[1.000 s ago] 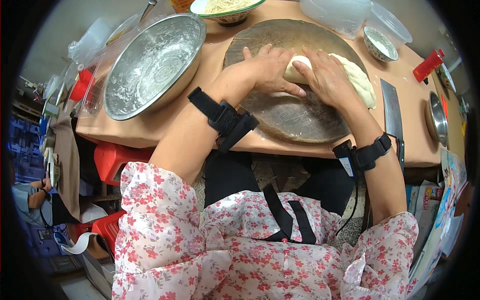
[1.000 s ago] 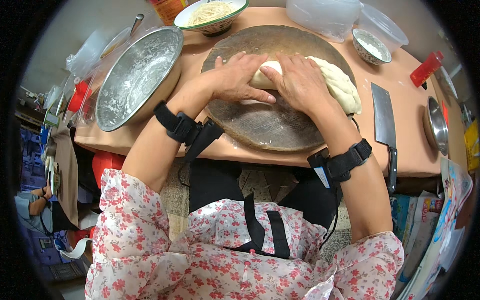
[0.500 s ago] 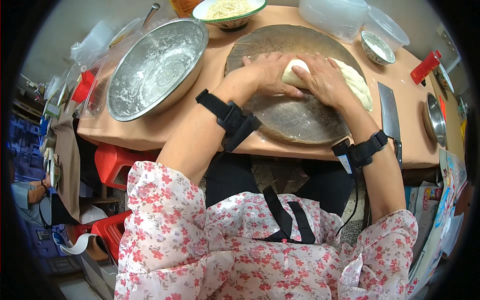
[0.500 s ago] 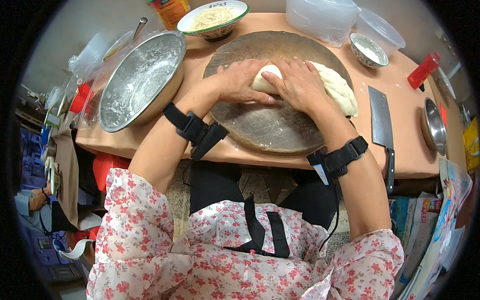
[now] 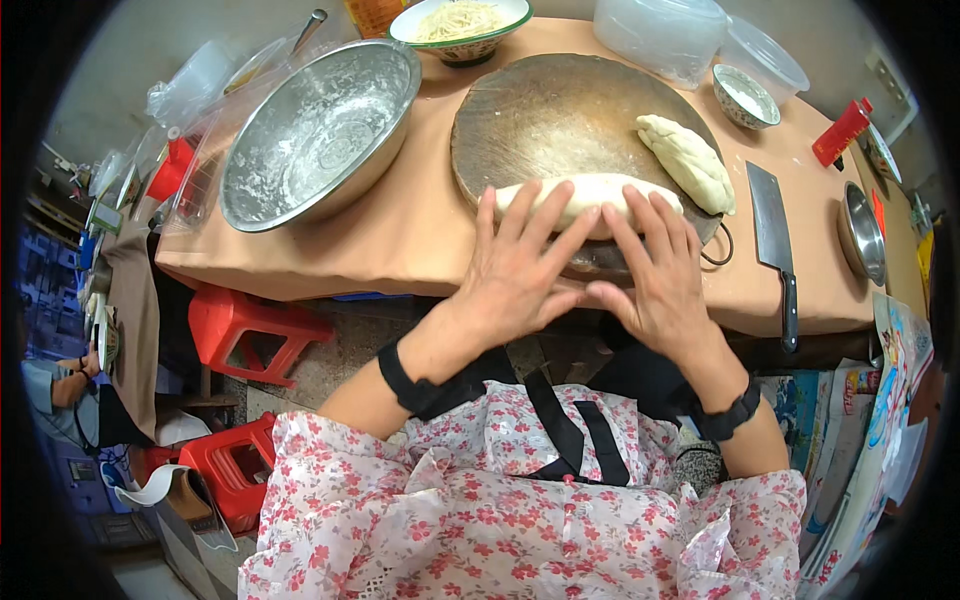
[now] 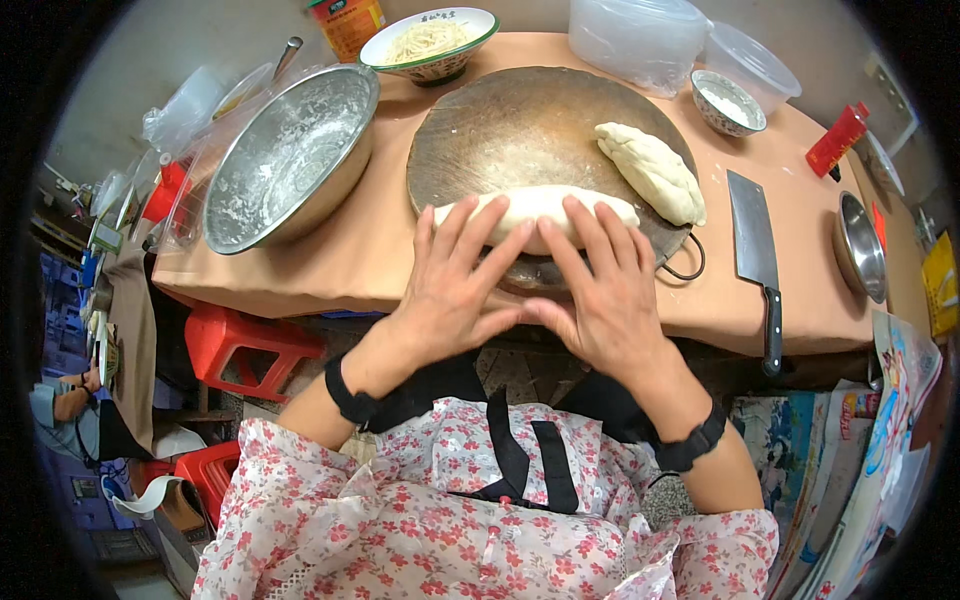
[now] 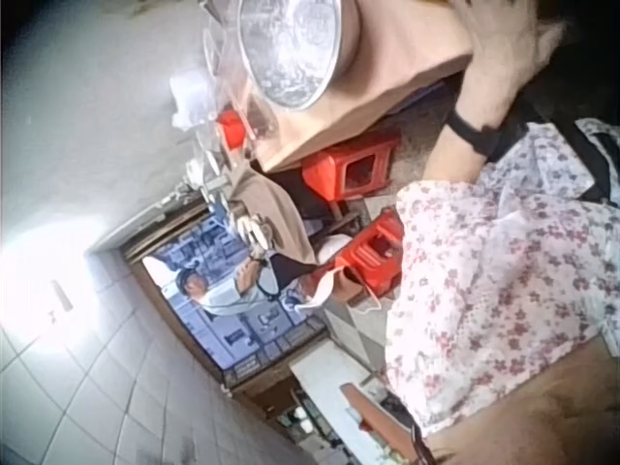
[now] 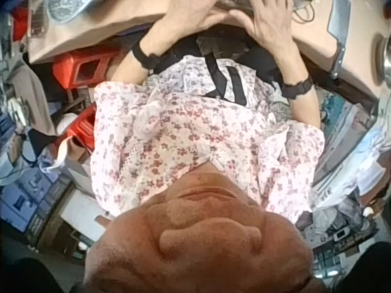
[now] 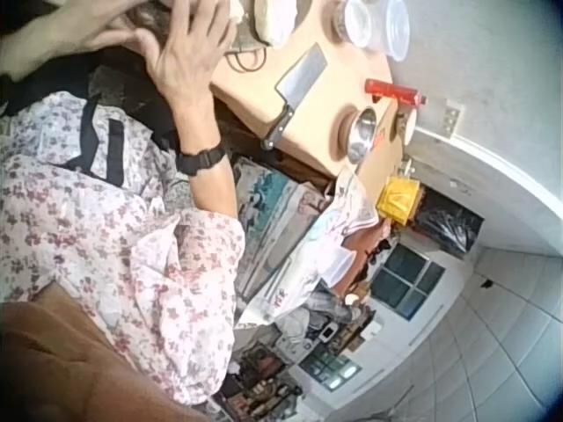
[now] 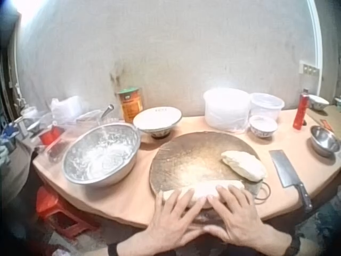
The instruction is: Kneading and shaping dough on a wooden board.
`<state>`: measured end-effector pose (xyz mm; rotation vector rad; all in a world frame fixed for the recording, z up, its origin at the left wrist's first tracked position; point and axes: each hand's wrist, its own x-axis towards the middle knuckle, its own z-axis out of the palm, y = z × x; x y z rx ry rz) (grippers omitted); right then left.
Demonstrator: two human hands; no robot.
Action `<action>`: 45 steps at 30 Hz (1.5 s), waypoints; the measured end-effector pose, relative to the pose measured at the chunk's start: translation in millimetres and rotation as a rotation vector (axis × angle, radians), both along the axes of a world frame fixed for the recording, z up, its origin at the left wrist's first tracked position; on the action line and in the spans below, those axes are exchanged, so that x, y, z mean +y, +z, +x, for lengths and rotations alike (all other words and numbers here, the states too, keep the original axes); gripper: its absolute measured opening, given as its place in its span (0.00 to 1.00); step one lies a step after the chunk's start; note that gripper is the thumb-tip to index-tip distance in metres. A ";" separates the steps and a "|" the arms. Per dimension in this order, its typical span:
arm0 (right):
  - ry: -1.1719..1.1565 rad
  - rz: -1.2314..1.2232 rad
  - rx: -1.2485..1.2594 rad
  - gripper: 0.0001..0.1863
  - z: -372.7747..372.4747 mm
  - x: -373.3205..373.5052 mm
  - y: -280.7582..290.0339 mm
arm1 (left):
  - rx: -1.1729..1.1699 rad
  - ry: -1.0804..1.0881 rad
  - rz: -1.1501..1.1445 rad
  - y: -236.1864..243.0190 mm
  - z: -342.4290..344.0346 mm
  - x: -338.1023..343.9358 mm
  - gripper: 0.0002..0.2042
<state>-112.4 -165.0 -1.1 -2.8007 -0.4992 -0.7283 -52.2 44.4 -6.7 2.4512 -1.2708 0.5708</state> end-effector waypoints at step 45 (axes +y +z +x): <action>0.399 0.530 0.597 0.18 -47.7 -9.2 92.4 | -0.045 0.076 -0.232 -44.6 64.5 -28.5 0.30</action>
